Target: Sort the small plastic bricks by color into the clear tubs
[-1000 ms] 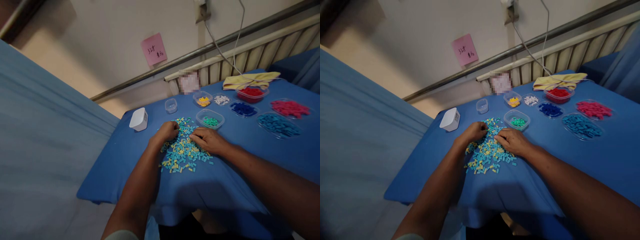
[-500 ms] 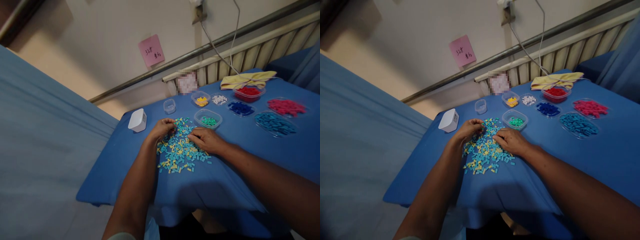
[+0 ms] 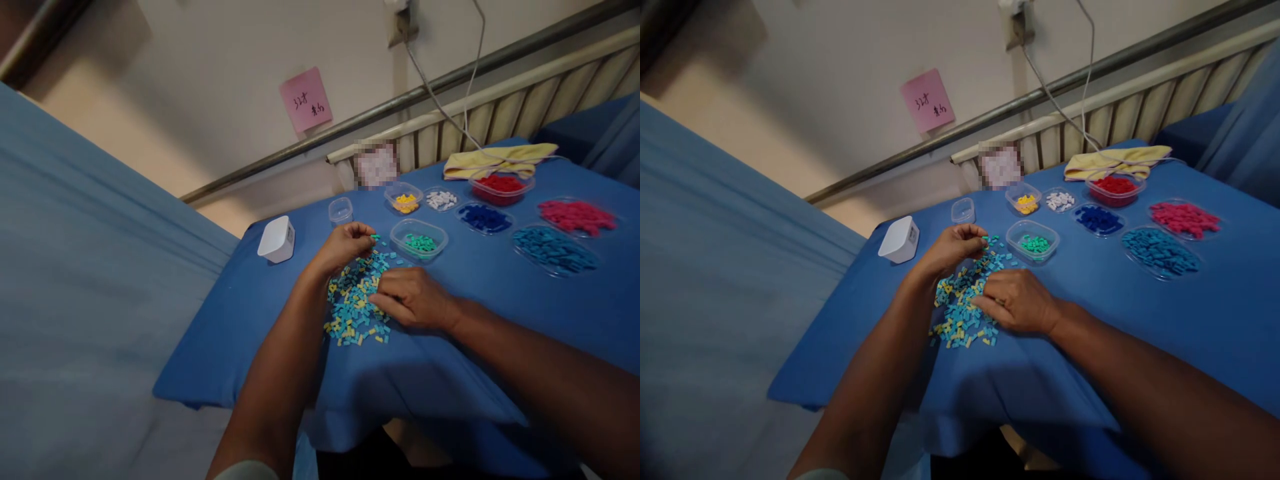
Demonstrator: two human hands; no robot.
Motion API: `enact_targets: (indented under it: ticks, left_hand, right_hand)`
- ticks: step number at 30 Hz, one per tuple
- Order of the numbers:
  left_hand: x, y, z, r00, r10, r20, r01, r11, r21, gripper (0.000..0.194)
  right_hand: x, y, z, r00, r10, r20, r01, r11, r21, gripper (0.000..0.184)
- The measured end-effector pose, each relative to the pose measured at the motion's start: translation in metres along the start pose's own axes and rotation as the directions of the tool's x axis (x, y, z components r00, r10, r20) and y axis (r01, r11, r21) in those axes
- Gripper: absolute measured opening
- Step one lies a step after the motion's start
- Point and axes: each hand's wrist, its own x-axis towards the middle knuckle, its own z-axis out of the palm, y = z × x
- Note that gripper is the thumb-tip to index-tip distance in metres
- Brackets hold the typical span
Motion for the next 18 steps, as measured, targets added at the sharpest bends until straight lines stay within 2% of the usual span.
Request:
enact_targets:
  ticks: [3,7,9,11,14,16,18]
  left_hand:
    - [0.012,0.011,0.019,0.998,0.057,0.036,-0.058,0.998,0.032,0.012]
    - [0.027,0.02,0.044,0.988,0.125,0.094,-0.13,0.99,0.048,0.012]
    - [0.029,0.018,0.047,0.984,0.152,0.098,-0.161,0.983,0.088,0.018]
    - [0.026,0.012,0.04,0.981,0.186,0.064,-0.195,0.954,0.225,0.018]
    - [0.01,-0.001,0.019,0.982,0.182,0.058,-0.184,0.819,0.543,0.014]
    - [-0.005,-0.008,0.009,0.991,0.102,0.09,-0.136,0.688,0.713,0.013]
    - [-0.018,-0.012,0.007,0.996,0.035,0.086,-0.091,0.577,0.812,0.015]
  right_hand:
    - [-0.003,-0.01,0.006,0.992,-0.079,0.097,0.078,0.997,0.009,0.048]
    - [-0.006,-0.005,0.009,0.989,-0.034,0.145,0.035,0.999,-0.004,0.049]
    - [-0.005,-0.002,0.006,0.99,-0.017,0.142,0.019,1.0,-0.014,0.049]
    - [-0.004,-0.001,0.004,0.993,-0.014,0.12,0.017,1.0,-0.022,0.05]
    - [-0.003,-0.008,0.005,0.994,-0.03,0.101,0.033,0.999,-0.03,0.051]
    - [-0.002,-0.015,0.009,0.991,-0.056,0.12,0.06,0.998,-0.03,0.051]
    - [-0.003,-0.021,0.015,0.985,-0.099,0.145,0.104,0.994,-0.03,0.051]
